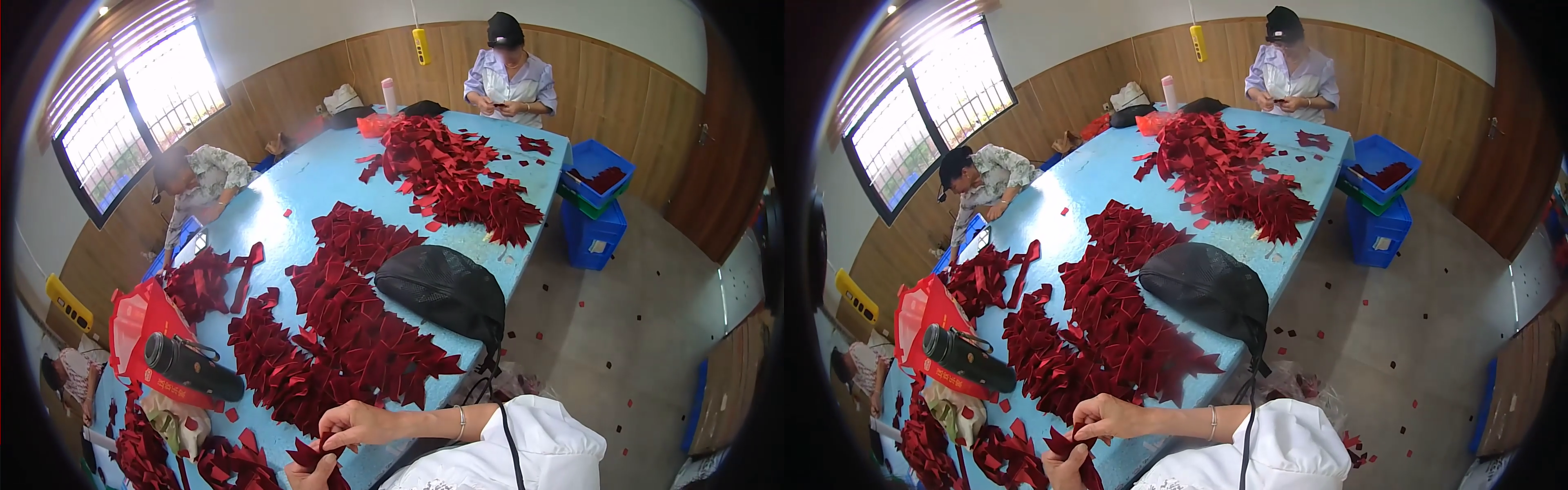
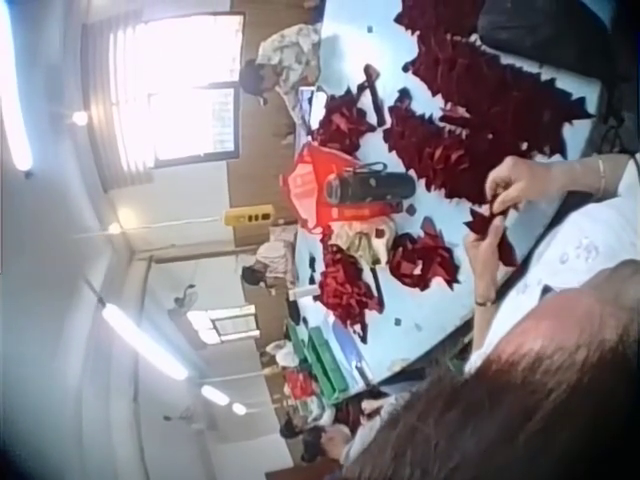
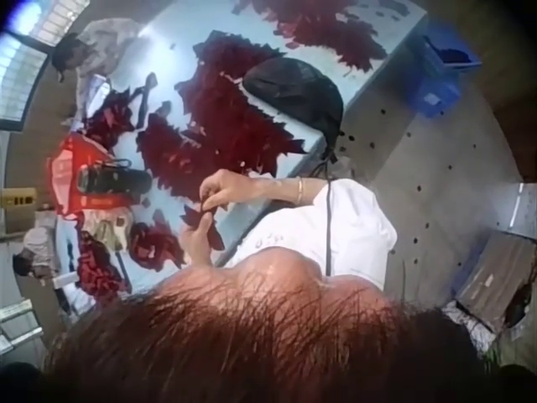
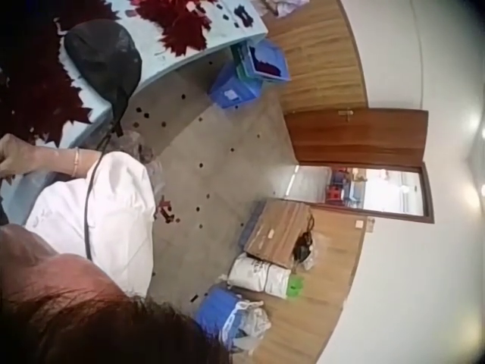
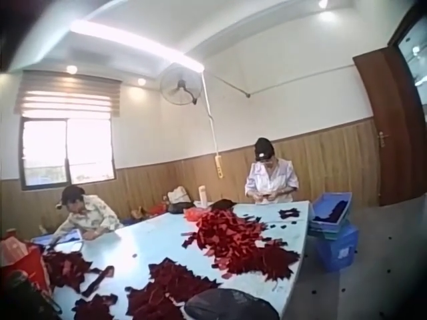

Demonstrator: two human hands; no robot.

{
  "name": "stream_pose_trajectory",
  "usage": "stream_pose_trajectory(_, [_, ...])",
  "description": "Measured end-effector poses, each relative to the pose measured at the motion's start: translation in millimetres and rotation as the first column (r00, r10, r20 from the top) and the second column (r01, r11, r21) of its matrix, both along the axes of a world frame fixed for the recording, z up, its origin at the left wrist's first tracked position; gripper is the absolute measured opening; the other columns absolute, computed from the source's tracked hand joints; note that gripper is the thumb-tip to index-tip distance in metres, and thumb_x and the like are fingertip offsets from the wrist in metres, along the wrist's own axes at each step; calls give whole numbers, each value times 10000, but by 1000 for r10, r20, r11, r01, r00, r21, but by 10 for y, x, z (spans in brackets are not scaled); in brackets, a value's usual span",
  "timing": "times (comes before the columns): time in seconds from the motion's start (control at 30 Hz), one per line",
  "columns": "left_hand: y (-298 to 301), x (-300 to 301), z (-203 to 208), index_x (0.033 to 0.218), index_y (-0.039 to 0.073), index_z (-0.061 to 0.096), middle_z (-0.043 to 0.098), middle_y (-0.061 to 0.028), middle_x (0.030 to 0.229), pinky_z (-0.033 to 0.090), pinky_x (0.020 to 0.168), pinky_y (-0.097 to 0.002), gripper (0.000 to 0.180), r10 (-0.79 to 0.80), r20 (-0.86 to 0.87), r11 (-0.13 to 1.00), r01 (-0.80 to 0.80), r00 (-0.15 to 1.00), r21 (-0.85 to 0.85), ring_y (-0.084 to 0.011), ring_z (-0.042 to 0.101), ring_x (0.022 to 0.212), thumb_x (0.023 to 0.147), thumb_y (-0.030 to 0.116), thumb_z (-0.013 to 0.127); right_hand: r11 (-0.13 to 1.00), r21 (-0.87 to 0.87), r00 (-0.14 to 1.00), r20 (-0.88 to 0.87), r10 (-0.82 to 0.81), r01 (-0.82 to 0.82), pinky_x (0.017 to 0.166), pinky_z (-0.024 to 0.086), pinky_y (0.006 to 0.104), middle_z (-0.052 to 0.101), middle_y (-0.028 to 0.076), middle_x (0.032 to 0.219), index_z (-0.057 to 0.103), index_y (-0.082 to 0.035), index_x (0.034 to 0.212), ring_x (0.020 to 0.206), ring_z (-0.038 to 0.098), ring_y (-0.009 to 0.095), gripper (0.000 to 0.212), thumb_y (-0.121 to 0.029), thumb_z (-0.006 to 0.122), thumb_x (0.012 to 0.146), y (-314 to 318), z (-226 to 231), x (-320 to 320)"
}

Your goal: Fold and secure red ribbons to create decorative bows.

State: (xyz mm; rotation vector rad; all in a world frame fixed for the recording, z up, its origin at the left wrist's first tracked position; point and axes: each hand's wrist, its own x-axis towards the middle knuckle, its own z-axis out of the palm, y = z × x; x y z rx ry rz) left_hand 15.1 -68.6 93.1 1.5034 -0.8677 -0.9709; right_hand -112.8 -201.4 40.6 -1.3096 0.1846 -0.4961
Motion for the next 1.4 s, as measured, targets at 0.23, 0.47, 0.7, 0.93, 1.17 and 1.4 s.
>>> stream_pose_trajectory(0.23, [-8, 25, -40, 984, -9, 665, 585, -8, 669, 355, 422, -214, 187, 3, -73, 999, 1, 997, 53, -83, 488, 469, 816, 72, 680, 991, 21, 990, 53, -134, 133, 484, 407, 202, 606, -4, 676, 640, -15, 852, 552, 520, 46, 175, -189, 648, 874, 62, 14, -11])
stream_pose_trajectory(0.47, [6, 59, -93, 975, -9, 660, 548, -6, 602, 289, 337, -231, 171, 23, -104, 996, -14, 994, 84, -90, 417, 363, 821, 67, 661, 969, 12, 955, 167, -244, 246, 560, 422, 205, 630, -14, 741, 647, -12, 871, 644, 511, 28, 170, -182, 639, 884, 168, 27, 36])
stream_pose_trajectory(0.7, [-61, 135, -249, 992, -83, 627, 658, -98, 808, 506, 590, -260, 297, 77, -148, 995, -86, 986, -52, -144, 616, 632, 715, -19, 711, 973, -108, 978, 47, -201, 205, 581, 417, 216, 600, -5, 739, 649, -13, 917, 667, 512, 52, 168, -179, 631, 897, 148, 118, 29])
stream_pose_trajectory(0.93, [-37, -3, -75, 1010, 22, 569, 547, -23, 624, 255, 298, -233, 229, 34, -141, 999, -38, 989, -27, -94, 379, 321, 801, 60, 654, 900, -335, 960, 81, -267, 278, 580, 426, 243, 596, 44, 726, 629, 8, 900, 654, 525, 99, 175, -165, 639, 881, 161, -53, 81])
stream_pose_trajectory(1.17, [-56, 27, -50, 1044, 41, 543, 568, -30, 701, 292, 335, -218, 289, -13, -151, 1000, 10, 989, -17, -90, 430, 380, 782, 42, 666, 854, -191, 866, 247, -434, 483, 574, 436, 301, 584, 101, 678, 589, 34, 814, 639, 538, 136, 253, -208, 623, 880, 252, -97, 122])
stream_pose_trajectory(1.4, [-54, 50, -205, 1082, 43, 536, 585, -31, 814, 372, 459, -185, 344, 22, -142, 997, -32, 990, -72, -78, 517, 549, 768, 32, 677, 925, -253, 955, -8, -296, 285, 574, 434, 328, 590, 119, 676, 564, 26, 818, 629, 553, 190, 252, -211, 605, 891, 152, -80, 111])
